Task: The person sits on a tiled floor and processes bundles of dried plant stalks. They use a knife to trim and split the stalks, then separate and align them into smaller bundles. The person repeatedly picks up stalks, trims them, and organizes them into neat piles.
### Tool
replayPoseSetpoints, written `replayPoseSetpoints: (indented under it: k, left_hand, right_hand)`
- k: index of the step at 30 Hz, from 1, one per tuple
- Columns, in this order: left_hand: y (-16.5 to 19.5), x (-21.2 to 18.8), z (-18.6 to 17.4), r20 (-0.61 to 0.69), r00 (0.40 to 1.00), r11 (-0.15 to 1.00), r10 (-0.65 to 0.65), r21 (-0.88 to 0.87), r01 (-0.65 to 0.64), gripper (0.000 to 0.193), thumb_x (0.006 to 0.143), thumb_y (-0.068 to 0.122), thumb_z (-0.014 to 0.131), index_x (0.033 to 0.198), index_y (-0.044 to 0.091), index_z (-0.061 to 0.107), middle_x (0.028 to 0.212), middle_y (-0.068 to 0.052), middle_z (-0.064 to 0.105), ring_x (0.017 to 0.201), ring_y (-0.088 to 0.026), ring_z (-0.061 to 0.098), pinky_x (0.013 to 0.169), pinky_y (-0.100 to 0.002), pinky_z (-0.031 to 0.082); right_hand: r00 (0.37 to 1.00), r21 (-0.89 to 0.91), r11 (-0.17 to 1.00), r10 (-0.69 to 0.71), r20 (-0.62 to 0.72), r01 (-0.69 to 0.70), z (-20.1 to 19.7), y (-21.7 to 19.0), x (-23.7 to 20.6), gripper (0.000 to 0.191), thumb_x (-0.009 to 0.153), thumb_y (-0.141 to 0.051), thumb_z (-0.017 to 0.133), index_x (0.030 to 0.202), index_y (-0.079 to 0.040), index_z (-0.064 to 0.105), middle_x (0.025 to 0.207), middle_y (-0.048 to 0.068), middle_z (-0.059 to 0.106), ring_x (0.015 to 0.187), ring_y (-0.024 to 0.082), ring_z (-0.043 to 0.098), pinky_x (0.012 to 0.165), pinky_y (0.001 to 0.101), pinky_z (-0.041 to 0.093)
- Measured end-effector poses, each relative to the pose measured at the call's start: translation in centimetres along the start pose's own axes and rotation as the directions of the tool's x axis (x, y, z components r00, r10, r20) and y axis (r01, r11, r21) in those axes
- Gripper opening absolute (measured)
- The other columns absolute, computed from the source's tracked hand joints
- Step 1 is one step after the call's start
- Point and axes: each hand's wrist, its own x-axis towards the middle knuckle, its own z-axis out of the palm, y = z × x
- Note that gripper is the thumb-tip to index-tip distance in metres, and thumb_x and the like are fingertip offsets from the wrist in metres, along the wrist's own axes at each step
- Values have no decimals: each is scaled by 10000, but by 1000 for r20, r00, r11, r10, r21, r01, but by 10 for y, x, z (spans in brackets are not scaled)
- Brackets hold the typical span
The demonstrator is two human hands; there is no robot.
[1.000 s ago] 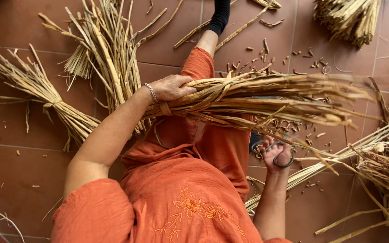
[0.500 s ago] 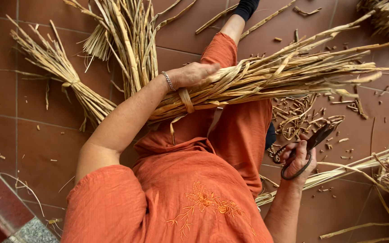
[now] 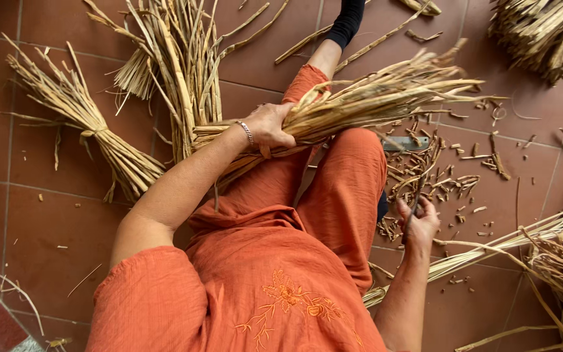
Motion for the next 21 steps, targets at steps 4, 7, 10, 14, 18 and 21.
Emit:
replayPoseSetpoints:
  k: [4, 7, 10, 14, 18, 21]
  left_hand:
    - [-14, 6, -18, -42, 996, 946, 84, -309, -93, 794, 661, 336, 849, 1363, 70, 589, 1150, -98, 729, 1062, -227, 699, 933, -344, 580]
    - [-15, -2, -35, -13, 989, 781, 148, -612, -125, 776, 694, 239, 816, 1383, 18, 536, 1189, -91, 718, 1068, -189, 688, 933, -323, 584]
    - [-11, -15, -41, 16, 990, 656, 139, -750, -80, 727, 746, 201, 765, 1392, -19, 513, 1168, -123, 703, 1000, -197, 687, 862, -337, 597]
    - [-14, -25, -37, -22, 971, 481, 239, -866, -139, 726, 810, 158, 717, 1458, -69, 482, 1200, -162, 691, 996, -180, 695, 862, -309, 603]
    - [-25, -26, -23, -10, 958, 175, 288, -983, -63, 705, 834, 90, 664, 1475, -74, 419, 1180, -216, 670, 939, -222, 724, 841, -345, 638]
    - [-34, -24, -14, -98, 943, -20, 318, -995, -97, 694, 836, 86, 632, 1473, -75, 407, 1219, -202, 678, 1015, -237, 729, 902, -368, 637]
  right_hand:
    - [996, -191, 978, -92, -11, 88, -3, 65, 50, 636, 782, -86, 885, 1341, 29, 604, 999, 115, 738, 787, 148, 696, 638, 249, 573]
    - [999, -389, 921, -8, -50, -12, 0, 92, 67, 720, 730, -40, 872, 1391, -16, 588, 998, 111, 733, 832, 213, 725, 688, 332, 611]
    - [1000, -597, 802, -1, -21, -12, 6, 99, 72, 665, 721, -82, 904, 1341, -28, 668, 1010, 160, 772, 873, 263, 744, 761, 391, 605]
    - [999, -676, 737, -47, -24, 18, 13, 107, 64, 649, 695, -166, 909, 1296, -51, 692, 1107, 170, 768, 986, 273, 742, 920, 384, 576]
    - [998, -679, 732, 53, -27, -57, 8, 110, 50, 620, 756, -267, 889, 1313, -76, 695, 1175, 182, 742, 1055, 306, 712, 948, 416, 557]
    - [997, -679, 734, -43, -57, -7, 0, 77, 40, 490, 837, -287, 871, 1242, -54, 727, 1149, 189, 739, 1018, 324, 697, 908, 454, 541]
